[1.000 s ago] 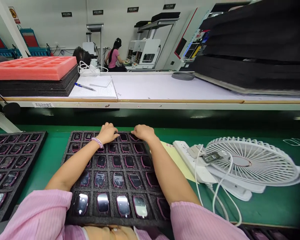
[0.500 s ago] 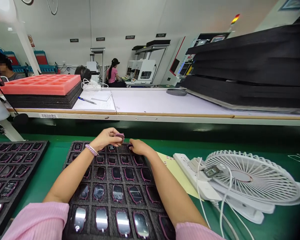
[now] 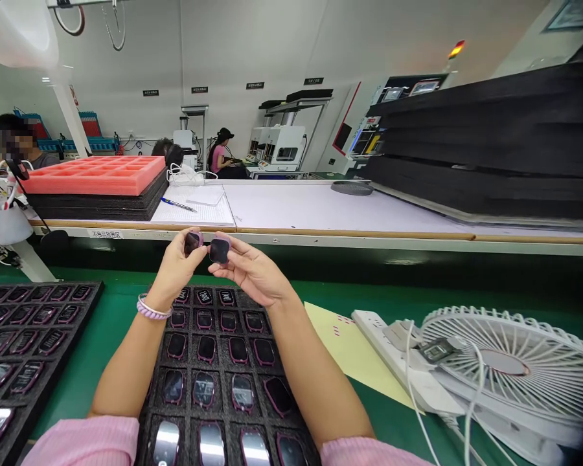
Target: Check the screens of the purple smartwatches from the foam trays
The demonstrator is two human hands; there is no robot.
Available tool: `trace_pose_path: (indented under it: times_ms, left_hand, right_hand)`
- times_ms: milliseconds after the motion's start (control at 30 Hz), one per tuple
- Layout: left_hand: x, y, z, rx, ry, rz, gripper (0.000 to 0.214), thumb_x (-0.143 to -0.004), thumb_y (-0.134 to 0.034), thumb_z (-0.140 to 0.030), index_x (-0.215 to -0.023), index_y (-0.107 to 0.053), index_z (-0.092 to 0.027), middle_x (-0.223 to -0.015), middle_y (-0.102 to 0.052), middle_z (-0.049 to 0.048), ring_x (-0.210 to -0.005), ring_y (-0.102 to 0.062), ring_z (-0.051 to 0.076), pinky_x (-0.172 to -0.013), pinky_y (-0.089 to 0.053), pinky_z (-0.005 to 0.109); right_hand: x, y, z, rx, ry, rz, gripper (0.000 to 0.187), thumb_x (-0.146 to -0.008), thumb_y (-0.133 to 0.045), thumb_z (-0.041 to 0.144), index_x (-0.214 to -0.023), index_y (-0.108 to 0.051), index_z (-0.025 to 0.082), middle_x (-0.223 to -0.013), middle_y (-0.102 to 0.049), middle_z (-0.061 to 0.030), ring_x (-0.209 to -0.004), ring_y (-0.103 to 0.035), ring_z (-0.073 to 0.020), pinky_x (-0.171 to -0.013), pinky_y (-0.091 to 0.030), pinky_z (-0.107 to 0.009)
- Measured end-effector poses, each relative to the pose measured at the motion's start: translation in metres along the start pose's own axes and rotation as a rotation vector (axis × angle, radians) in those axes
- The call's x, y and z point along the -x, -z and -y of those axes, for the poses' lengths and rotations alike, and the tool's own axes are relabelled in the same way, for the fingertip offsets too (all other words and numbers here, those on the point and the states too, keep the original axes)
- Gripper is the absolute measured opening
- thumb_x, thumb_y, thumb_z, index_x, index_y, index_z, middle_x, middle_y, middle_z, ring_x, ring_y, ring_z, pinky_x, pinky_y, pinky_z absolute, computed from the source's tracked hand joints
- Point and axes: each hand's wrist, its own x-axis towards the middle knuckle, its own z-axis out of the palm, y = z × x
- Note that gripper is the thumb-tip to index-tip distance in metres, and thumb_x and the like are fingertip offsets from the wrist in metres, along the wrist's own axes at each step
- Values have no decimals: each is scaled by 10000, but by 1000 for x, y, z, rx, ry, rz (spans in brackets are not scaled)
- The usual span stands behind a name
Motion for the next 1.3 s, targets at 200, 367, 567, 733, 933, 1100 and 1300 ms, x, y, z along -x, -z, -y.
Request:
trace_pose_path:
  times_ms: [200,367,567,733,933,1100,1300]
  left_hand:
    - [6,-3,2,-233,-107,-39,560,-790,-673,-321,-1314,-633,-129,-973,-677,53,-841,-593,179,-774,-506,304]
    - [9,-7,6,-352,-165,-40,583,-810,-663,-305,-1363,-623,-126,-984,-702,67,-805,-598,183,-739,-507,303]
    - [12,-8,5,-329,-216,-33,575,-844,-686,-337,-1384,-609,-156,-927,-696,30,-697,-567,140,-701,-492,278]
    - [17,-10,-3,-309,-229,-47,567,-812,-647,-244,-1368,-611,-140,-902,-677,20,-654,-540,118,-649,-478,252]
    - [19,-12,-6,-271,-226,-83,552,-803,-659,-235,-1347,-621,-154,-864,-649,8,-646,-530,114,-629,-471,240]
    - [19,-12,-6,-275,-230,-73,536,-800,-654,-235,-1331,-625,-164,-874,-657,7,-647,-534,114,-630,-469,239]
    - [20,-13,-4,-258,-207,-55,556,-815,-655,-278,-1354,-604,-156,-881,-641,7,-648,-516,112,-633,-456,242]
  right_hand:
    - [5,-5,-8,-9,10,2,527,-782,-965,339,-1249,-728,276,-1025,-757,3,-808,-783,-144,-824,-664,-263]
    - [3,0,-11,9,44,-14,520,-780,-960,360,-1234,-724,265,-996,-738,-4,-766,-763,-148,-776,-674,-286]
    - [6,2,-10,18,90,-31,510,-828,-900,372,-1275,-666,297,-1010,-725,2,-740,-731,-143,-719,-653,-296]
    - [6,1,-8,19,116,-42,466,-848,-872,382,-1253,-654,307,-1052,-724,-1,-696,-689,-126,-644,-613,-273]
    - [6,0,-8,-8,119,-26,483,-830,-885,394,-1241,-646,307,-1044,-722,-3,-630,-626,-106,-581,-556,-251]
    - [6,-1,-7,30,118,-59,493,-824,-870,396,-1251,-638,307,-1048,-712,-13,-630,-612,-122,-575,-557,-278]
    - [6,-1,-7,-15,141,-34,472,-802,-903,397,-1203,-667,315,-983,-701,11,-626,-622,-113,-585,-556,-261]
